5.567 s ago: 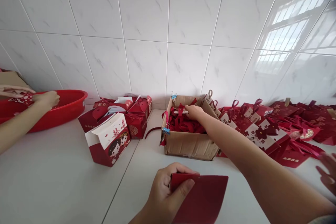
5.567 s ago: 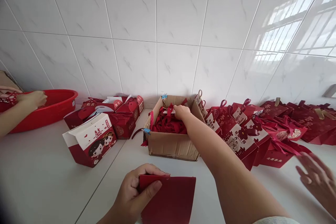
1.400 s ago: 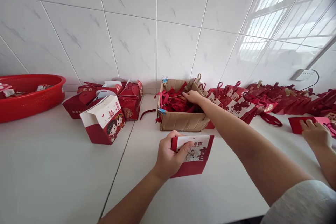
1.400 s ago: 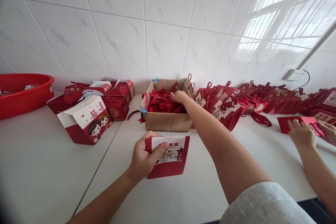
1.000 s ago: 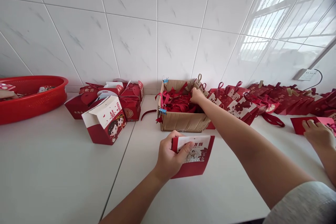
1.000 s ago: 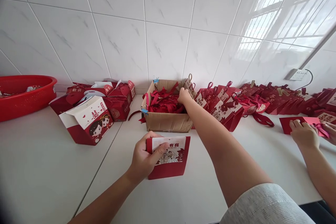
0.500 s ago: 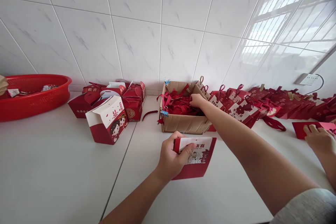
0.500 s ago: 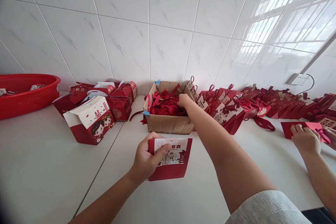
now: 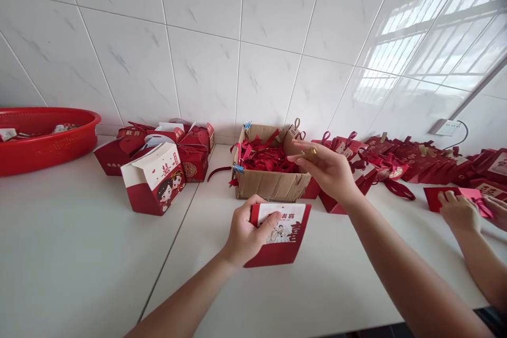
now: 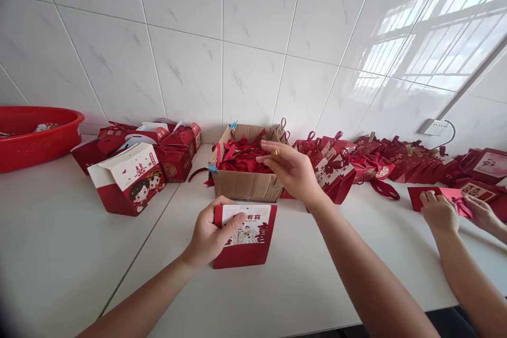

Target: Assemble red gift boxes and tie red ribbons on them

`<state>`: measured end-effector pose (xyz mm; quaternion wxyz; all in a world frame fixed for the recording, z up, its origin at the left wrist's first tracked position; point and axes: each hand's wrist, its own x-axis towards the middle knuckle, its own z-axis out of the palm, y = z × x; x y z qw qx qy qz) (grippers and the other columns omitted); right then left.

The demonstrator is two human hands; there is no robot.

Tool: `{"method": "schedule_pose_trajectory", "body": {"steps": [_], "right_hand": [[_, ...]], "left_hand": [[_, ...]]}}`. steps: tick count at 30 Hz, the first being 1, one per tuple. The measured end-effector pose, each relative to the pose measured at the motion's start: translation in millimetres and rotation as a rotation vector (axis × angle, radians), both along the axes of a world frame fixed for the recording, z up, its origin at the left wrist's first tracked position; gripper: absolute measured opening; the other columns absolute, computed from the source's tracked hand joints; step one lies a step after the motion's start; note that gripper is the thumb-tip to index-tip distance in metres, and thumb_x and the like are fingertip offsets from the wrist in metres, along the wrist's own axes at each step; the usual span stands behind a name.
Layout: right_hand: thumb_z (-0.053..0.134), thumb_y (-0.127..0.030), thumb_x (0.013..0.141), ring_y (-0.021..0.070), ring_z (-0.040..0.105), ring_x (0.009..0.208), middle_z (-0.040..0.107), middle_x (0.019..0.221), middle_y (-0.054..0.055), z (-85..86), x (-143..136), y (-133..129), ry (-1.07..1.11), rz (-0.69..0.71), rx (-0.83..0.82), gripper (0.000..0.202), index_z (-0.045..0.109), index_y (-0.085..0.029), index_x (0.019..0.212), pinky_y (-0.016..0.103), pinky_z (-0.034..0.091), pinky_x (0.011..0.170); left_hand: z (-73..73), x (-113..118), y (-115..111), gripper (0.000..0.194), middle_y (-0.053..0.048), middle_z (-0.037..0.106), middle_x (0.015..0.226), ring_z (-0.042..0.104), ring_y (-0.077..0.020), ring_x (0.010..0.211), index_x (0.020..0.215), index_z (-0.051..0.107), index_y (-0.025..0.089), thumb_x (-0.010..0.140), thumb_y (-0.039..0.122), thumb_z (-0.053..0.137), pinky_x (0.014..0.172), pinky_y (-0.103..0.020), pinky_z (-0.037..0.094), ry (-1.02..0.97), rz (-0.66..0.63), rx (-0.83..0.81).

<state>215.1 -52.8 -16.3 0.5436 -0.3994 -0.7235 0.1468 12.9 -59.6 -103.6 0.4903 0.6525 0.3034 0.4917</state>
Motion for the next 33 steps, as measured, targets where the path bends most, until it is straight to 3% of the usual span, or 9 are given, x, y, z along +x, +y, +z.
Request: {"method": "schedule_pose_trajectory", "body": {"steps": [3,5,7,9,12,17,29,33], "right_hand": [[0.05,-0.028,0.095,0.0134,0.065,0.067,0.067,0.091,0.005,-10.6,5,-36,-0.002,0.006,-0.045,0.026,0.064,-0.022,0.116,0.03,0.055,0.062],[0.044,-0.026,0.098,0.0086,0.048,0.05,0.058,0.072,0.0,-20.0,9,-50,-0.075,-0.004,-0.093,0.031,0.06,-0.024,0.124,0.024,0.041,0.046],[0.044,-0.023,0.097,0.0081,0.035,0.047,0.045,0.062,-0.005,-30.7,10,-58,-0.141,-0.016,-0.088,0.036,0.052,-0.024,0.132,0.023,0.031,0.043],[0.048,-0.021,0.094,0.0091,0.033,0.049,0.041,0.065,-0.005,-42.1,9,-60,-0.151,-0.005,-0.057,0.045,0.042,-0.025,0.139,0.024,0.029,0.045],[0.05,-0.022,0.093,0.0095,0.035,0.052,0.047,0.077,-0.003,-59.4,5,-59,-0.066,0.03,-0.033,0.047,0.032,-0.029,0.136,0.024,0.029,0.045],[0.048,-0.017,0.094,0.0117,0.044,0.053,0.05,0.074,-0.002,-78.7,2,-57,0.068,-0.02,0.124,0.023,0.041,-0.031,0.111,0.025,0.035,0.046],[0.043,-0.018,0.094,0.0147,0.052,0.057,0.053,0.075,0.002,-83.7,8,-65,0.031,-0.015,0.172,0.017,0.046,-0.028,0.108,0.025,0.037,0.041],[0.048,-0.012,0.093,0.0159,0.058,0.068,0.058,0.082,0.003,-84.9,7,-59,0.09,-0.096,0.237,0.02,0.049,-0.027,0.106,0.029,0.046,0.052]], "left_hand": [[-2.2,0,2,0.029,0.005,0.053,0.057,0.052,-0.0115,0.054,0.077,0.051,0.019,0.079,0.041,0.069,0.053,-0.023,0.043,-0.003,-0.003,0.0],[-3.2,0,3,0.029,0.005,0.055,0.059,0.053,-0.012,0.054,0.077,0.051,0.019,0.079,0.041,0.069,0.053,-0.023,0.044,-0.009,-0.005,0.0],[-3.0,0,4,0.029,0.004,0.056,0.06,0.055,-0.0124,0.055,0.077,0.051,0.02,0.079,0.041,0.07,0.053,-0.023,0.045,-0.007,-0.005,-0.01],[-2.0,1,3,0.03,0.004,0.056,0.06,0.054,-0.0122,0.055,0.077,0.05,0.02,0.079,0.041,0.071,0.053,-0.023,0.045,-0.001,0.002,-0.016],[-0.2,1,3,0.03,0.005,0.053,0.058,0.05,-0.0103,0.052,0.076,0.05,0.02,0.079,0.041,0.071,0.049,-0.021,0.042,0.008,0.005,-0.007],[-0.5,1,2,0.027,0.007,0.049,0.053,0.045,-0.0083,0.049,0.075,0.051,0.019,0.08,0.038,0.07,0.047,-0.019,0.04,0.028,0.043,0.029],[2.7,6,-4,0.024,0.005,0.055,0.052,0.049,-0.0096,0.044,0.072,0.056,0.02,0.077,0.038,0.071,0.042,-0.019,0.042,0.05,0.159,0.066],[2.1,6,-4,0.025,0.005,0.055,0.052,0.05,-0.01,0.046,0.072,0.056,0.02,0.076,0.039,0.072,0.044,-0.019,0.043,0.057,0.159,0.059]]}}
